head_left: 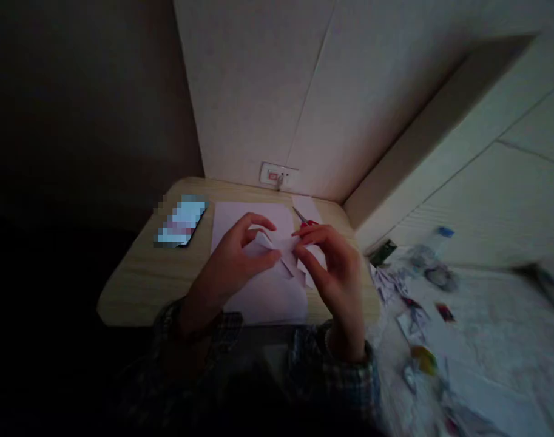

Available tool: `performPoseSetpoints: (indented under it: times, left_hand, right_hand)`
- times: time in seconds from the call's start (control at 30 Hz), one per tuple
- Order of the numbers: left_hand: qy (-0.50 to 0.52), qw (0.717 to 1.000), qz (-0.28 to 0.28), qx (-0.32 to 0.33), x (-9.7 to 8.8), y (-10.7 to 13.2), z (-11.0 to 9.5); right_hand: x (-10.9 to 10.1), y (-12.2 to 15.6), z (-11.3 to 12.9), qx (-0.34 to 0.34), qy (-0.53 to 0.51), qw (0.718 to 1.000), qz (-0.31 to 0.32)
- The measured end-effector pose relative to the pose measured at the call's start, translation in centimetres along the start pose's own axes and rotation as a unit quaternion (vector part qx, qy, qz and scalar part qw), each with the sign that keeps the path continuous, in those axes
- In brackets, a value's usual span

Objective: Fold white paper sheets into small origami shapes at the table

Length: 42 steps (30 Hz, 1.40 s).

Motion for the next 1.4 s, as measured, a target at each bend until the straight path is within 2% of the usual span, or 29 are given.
performPoseSetpoints:
  times: [0.27,0.4,0.8,1.4]
  left_hand:
    - [0.094,0.994,0.009,-0.053,-0.1,-0.01,0.46]
    - [0.111,0.992,0.015,-0.055,-0.14,0.0,0.56]
    - [0.067,0.998,0.006,0.002,0.19,-0.16,0.53]
    - [0.056,0.998,0.018,-0.004,-0.24,-0.01,0.24]
  right_hand:
    - [0.26,0.04,-0.26,0.024,-0.031,0.999,-0.017]
    - [0.33,0.0,-0.24,0.025,-0.035,0.999,-0.017]
    - [0.5,0.05,0.01,0.027,-0.048,0.998,-0.016]
    - [0.38,0.06,0.2,0.039,-0.089,0.995,0.014]
Point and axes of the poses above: each hand's wrist, its own y-axis away from the middle knuckle, its own x-axis out of the palm, z = x × y, the point moved 2 cm from there along -y, towards the middle knuckle, and after that the axes turned 14 degrees about x, right-handed, at the moved point
